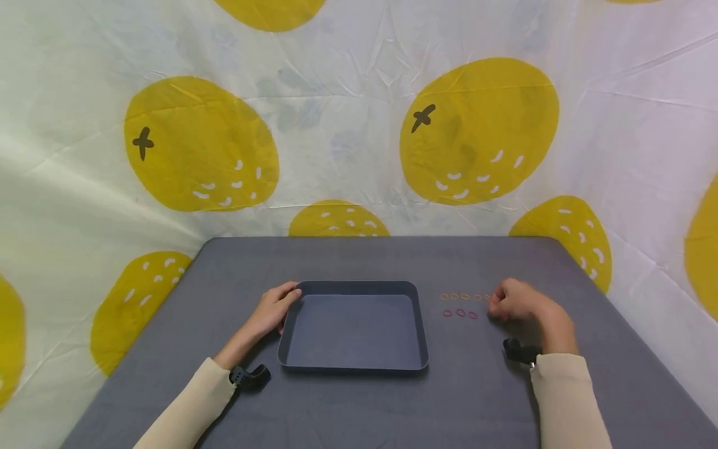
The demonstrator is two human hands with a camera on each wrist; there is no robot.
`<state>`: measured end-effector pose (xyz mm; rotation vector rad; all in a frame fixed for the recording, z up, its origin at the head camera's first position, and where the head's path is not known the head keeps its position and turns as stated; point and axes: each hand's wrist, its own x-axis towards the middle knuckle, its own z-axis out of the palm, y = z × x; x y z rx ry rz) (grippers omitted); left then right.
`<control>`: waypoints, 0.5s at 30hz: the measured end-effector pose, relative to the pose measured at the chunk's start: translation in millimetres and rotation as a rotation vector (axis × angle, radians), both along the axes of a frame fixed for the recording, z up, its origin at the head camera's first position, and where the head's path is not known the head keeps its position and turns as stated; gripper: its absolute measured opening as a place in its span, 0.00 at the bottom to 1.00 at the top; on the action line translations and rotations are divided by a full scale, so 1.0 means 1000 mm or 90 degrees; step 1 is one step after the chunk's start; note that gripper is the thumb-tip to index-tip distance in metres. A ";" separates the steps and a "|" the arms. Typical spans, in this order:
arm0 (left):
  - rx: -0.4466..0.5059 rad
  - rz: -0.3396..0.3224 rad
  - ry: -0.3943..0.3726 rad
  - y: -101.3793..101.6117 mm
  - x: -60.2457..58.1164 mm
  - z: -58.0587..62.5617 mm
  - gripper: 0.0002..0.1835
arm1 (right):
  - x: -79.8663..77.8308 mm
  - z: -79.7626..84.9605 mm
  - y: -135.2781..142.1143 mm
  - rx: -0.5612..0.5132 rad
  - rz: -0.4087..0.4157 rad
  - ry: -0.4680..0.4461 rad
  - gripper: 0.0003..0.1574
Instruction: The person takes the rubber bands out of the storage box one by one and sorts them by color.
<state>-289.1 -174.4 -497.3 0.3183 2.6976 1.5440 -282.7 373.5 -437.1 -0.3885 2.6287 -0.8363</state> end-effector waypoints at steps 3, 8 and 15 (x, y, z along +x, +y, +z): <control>-0.002 -0.004 -0.004 0.001 -0.001 0.000 0.18 | 0.000 -0.004 -0.002 0.006 0.000 0.002 0.08; -0.001 -0.002 -0.001 0.002 -0.002 0.001 0.18 | 0.001 -0.004 -0.007 0.014 -0.018 0.004 0.07; 0.005 0.004 -0.004 0.002 -0.003 0.001 0.17 | 0.000 0.008 -0.009 0.007 -0.023 -0.004 0.04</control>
